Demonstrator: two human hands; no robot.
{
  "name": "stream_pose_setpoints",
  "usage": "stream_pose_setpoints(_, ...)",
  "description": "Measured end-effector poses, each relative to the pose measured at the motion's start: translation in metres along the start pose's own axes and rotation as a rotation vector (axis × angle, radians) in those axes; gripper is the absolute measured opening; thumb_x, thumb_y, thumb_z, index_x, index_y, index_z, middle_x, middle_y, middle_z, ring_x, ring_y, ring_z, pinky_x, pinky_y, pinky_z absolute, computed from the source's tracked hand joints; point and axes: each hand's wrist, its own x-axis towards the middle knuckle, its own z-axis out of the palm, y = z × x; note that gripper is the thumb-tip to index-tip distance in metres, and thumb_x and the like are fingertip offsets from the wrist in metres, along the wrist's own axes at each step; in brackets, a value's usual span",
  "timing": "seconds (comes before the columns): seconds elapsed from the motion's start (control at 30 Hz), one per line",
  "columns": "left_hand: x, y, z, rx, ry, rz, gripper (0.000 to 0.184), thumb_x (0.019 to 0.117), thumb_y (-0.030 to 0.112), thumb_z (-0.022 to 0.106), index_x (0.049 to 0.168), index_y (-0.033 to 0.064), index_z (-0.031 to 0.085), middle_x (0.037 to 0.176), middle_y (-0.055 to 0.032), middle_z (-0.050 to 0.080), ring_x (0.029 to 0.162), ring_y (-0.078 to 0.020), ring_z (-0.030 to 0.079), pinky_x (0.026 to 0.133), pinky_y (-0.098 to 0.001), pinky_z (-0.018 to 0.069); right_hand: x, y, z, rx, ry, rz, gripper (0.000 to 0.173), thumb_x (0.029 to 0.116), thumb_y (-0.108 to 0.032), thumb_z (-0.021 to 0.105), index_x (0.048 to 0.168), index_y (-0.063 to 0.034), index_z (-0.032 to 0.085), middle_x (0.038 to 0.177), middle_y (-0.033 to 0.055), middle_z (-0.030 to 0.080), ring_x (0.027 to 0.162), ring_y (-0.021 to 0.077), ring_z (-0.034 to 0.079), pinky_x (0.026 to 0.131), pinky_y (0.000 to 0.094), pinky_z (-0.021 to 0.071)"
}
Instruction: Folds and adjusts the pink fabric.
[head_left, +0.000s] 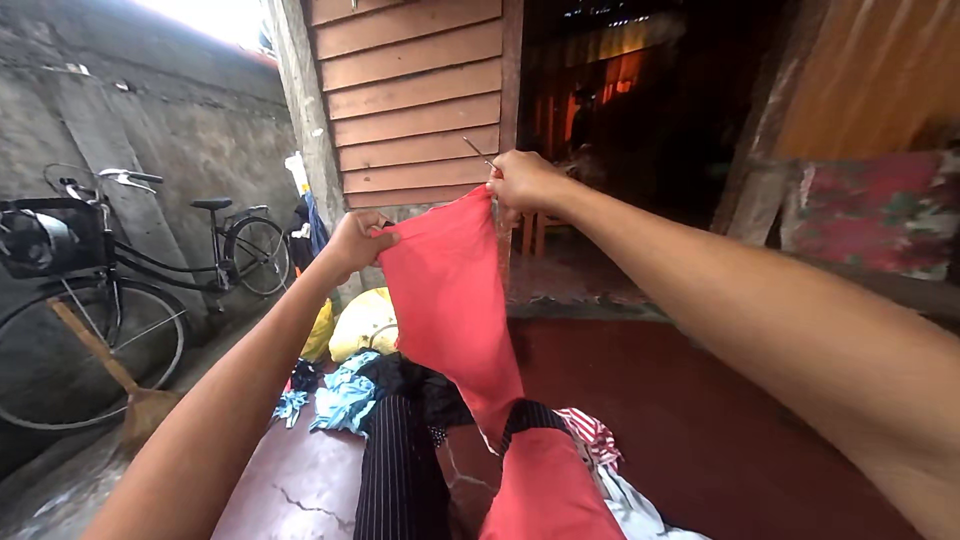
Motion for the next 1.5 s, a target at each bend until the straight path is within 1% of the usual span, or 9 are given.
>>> stream_pose_setpoints(0.47, -0.006, 0.022, 0.012, -0.131, -0.087, -0.01, 0.013, 0.1019, 0.009, 0.061, 0.111, 0.001, 0.065, 0.092, -0.0103, 0.071, 0.075, -0.0153, 0.071, 0.066, -0.0312, 0.0612, 0.001, 0.016, 0.006, -0.133, 0.039, -0.025, 0.026, 0.1073, -0.017, 0.047, 0.114, 0.0032, 0.062, 0.1, 0.0254, 0.066, 0.085, 0.041, 0.068, 0.075, 0.0619, 0.0532)
stream_pose_setpoints(0.7, -0.006, 0.026, 0.017, -0.076, -0.145, 0.047, 0.017, 0.1029, 0.015, 0.061, 0.109, 0.0002, 0.066, 0.089, -0.0099, 0.071, 0.072, -0.014, 0.069, 0.065, -0.0308, 0.06, -0.003, 0.015, 0.009, -0.166, 0.033, -0.031, 0.025, 0.1077, -0.018, 0.046, 0.109, 0.0021, 0.062, 0.095, 0.0238, 0.066, 0.083, 0.0405, 0.068, 0.073, 0.0615, 0.0524)
stream_pose_setpoints(0.83, -0.007, 0.024, 0.022, -0.045, -0.224, 0.153, 0.019, 0.0953, 0.007, 0.07, 0.112, -0.0011, 0.066, 0.089, -0.0102, 0.069, 0.07, -0.0141, 0.068, 0.064, -0.0296, 0.0596, -0.005, 0.014, 0.011, -0.166, 0.007, -0.039, 0.026, 0.1083, -0.017, 0.046, 0.113, 0.0022, 0.062, 0.095, 0.0227, 0.066, 0.08, 0.0374, 0.068, 0.073, 0.057, 0.0542)
stream_pose_setpoints(0.97, -0.012, 0.022, 0.031, 0.026, -0.381, 0.232, 0.035, 0.0851, -0.004, 0.076, 0.118, -0.0003, 0.064, 0.109, -0.0118, 0.067, 0.084, -0.0152, 0.068, 0.073, -0.0307, 0.059, -0.008, 0.013, 0.013, -0.163, -0.012, -0.041, 0.025, 0.1085, -0.018, 0.045, 0.112, 0.0013, 0.061, 0.091, 0.0207, 0.066, 0.076, 0.0348, 0.067, 0.071, 0.0549, 0.0544)
stream_pose_setpoints(1.07, -0.014, 0.02, 0.038, 0.089, -0.446, 0.211, 0.041, 0.0818, -0.009, 0.076, 0.12, 0.0024, 0.065, 0.118, -0.0113, 0.064, 0.065, -0.0094, 0.061, 0.06, -0.0258, 0.0558, -0.009, 0.012, 0.014, -0.181, -0.023, -0.024, 0.025, 0.1082, -0.018, 0.046, 0.113, 0.0004, 0.061, 0.093, 0.0209, 0.066, 0.078, 0.0353, 0.068, 0.072, 0.0555, 0.0542)
stream_pose_setpoints(1.13, -0.013, 0.019, 0.041, 0.154, -0.459, 0.176, 0.043, 0.084, -0.007, 0.075, 0.124, 0.004, 0.065, 0.122, -0.0122, 0.062, 0.064, -0.0099, 0.058, 0.061, -0.0273, 0.054, -0.008, 0.013, 0.015, -0.194, -0.026, -0.029, 0.025, 0.1081, -0.018, 0.046, 0.113, 0.0001, 0.062, 0.092, 0.0204, 0.067, 0.078, 0.0344, 0.068, 0.071, 0.0552, 0.0546)
stream_pose_setpoints(1.23, -0.011, 0.017, 0.045, 0.199, -0.457, 0.099, 0.029, 0.0914, 0.002, 0.072, 0.12, 0.0019, 0.067, 0.109, -0.0131, 0.069, 0.073, -0.0149, 0.066, 0.068, -0.0329, 0.0581, -0.009, 0.013, 0.014, -0.203, -0.026, -0.041, 0.026, 0.1084, -0.019, 0.045, 0.112, 0.0007, 0.062, 0.09, 0.0197, 0.067, 0.077, 0.0342, 0.068, 0.071, 0.054, 0.0544)
stream_pose_setpoints(1.33, -0.006, 0.009, 0.048, 0.196, -0.463, 0.09, 0.013, 0.0969, 0.012, 0.069, 0.097, -0.0002, 0.072, 0.085, -0.0093, 0.071, 0.073, -0.0137, 0.068, 0.071, -0.0337, 0.0582, -0.009, 0.015, 0.013, -0.203, -0.023, -0.024, 0.026, 0.1082, -0.019, 0.045, 0.114, -0.0004, 0.062, 0.092, 0.0195, 0.067, 0.077, 0.0345, 0.068, 0.071, 0.0558, 0.0541)
stream_pose_setpoints(1.5, -0.002, 0.001, 0.05, 0.065, -0.477, 0.101, 0.015, 0.0973, 0.014, 0.069, 0.092, 0.0008, 0.073, 0.079, -0.0055, 0.071, 0.07, -0.0094, 0.067, 0.07, -0.0287, 0.0569, -0.004, 0.027, 0.013, -0.214, -0.026, -0.062, 0.023, 0.1078, -0.018, 0.047, 0.112, -0.0013, 0.062, 0.094, 0.0201, 0.067, 0.08, 0.0359, 0.069, 0.072, 0.057, 0.0543)
